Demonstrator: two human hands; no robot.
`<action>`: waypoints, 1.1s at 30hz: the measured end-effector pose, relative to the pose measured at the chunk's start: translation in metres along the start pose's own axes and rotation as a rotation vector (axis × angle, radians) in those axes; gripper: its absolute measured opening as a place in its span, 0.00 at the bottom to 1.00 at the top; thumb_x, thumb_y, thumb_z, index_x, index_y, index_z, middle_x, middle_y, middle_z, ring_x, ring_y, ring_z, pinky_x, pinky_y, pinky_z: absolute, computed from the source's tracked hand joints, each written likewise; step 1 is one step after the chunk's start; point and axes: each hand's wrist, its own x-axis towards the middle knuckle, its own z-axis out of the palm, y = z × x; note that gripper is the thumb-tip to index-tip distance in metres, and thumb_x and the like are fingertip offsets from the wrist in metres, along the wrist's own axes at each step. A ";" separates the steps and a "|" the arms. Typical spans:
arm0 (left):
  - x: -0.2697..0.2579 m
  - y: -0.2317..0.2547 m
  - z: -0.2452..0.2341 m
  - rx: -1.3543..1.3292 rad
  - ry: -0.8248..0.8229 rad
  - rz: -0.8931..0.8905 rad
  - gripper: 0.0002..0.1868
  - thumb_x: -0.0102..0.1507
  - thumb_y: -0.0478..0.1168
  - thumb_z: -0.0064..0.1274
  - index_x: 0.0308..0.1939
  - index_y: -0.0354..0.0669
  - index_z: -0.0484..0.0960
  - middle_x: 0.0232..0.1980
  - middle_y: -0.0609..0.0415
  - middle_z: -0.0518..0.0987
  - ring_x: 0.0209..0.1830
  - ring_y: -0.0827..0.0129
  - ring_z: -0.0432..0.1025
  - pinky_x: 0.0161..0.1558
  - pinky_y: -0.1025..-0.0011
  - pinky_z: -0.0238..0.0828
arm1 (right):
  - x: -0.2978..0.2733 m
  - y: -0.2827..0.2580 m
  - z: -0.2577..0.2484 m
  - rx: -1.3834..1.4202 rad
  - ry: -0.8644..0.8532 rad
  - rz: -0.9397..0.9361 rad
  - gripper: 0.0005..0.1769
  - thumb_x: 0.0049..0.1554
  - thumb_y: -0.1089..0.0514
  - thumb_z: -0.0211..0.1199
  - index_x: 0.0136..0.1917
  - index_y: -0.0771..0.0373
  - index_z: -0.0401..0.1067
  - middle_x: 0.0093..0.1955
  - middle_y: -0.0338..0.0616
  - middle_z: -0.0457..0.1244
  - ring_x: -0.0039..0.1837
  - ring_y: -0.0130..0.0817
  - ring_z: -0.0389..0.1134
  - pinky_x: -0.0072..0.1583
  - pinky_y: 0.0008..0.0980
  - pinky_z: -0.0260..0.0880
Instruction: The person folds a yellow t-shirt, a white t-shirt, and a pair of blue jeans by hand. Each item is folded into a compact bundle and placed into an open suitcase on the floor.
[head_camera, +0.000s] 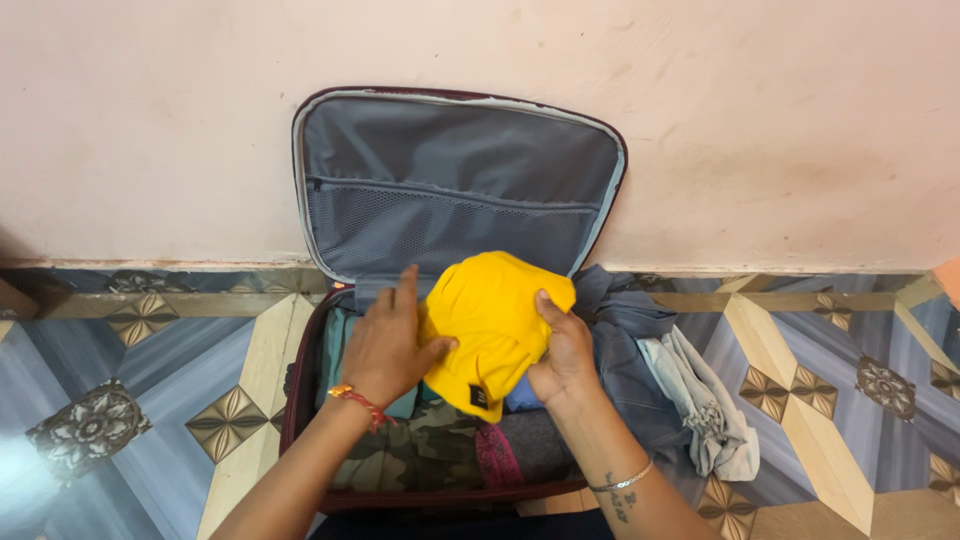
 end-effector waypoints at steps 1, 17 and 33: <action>-0.001 -0.003 0.003 0.076 0.045 -0.054 0.54 0.53 0.54 0.68 0.74 0.41 0.55 0.57 0.35 0.75 0.56 0.43 0.73 0.53 0.54 0.71 | 0.002 0.002 -0.001 0.017 0.025 -0.029 0.23 0.59 0.56 0.60 0.65 0.68 0.68 0.64 0.52 0.67 0.64 0.49 0.69 0.66 0.53 0.69; -0.006 0.037 0.016 -1.150 -0.256 -0.444 0.53 0.55 0.69 0.49 0.77 0.51 0.49 0.69 0.49 0.70 0.69 0.55 0.68 0.55 0.51 0.73 | -0.034 0.004 0.031 0.238 -0.193 -0.055 0.37 0.57 0.38 0.60 0.72 0.59 0.64 0.72 0.46 0.62 0.73 0.47 0.62 0.73 0.52 0.58; -0.014 0.042 -0.009 -1.631 0.121 -0.215 0.31 0.56 0.39 0.66 0.62 0.37 0.76 0.58 0.51 0.81 0.57 0.64 0.77 0.58 0.65 0.74 | -0.045 0.027 0.036 -0.036 -0.118 0.027 0.31 0.56 0.51 0.64 0.71 0.61 0.65 0.68 0.44 0.65 0.69 0.41 0.65 0.67 0.45 0.64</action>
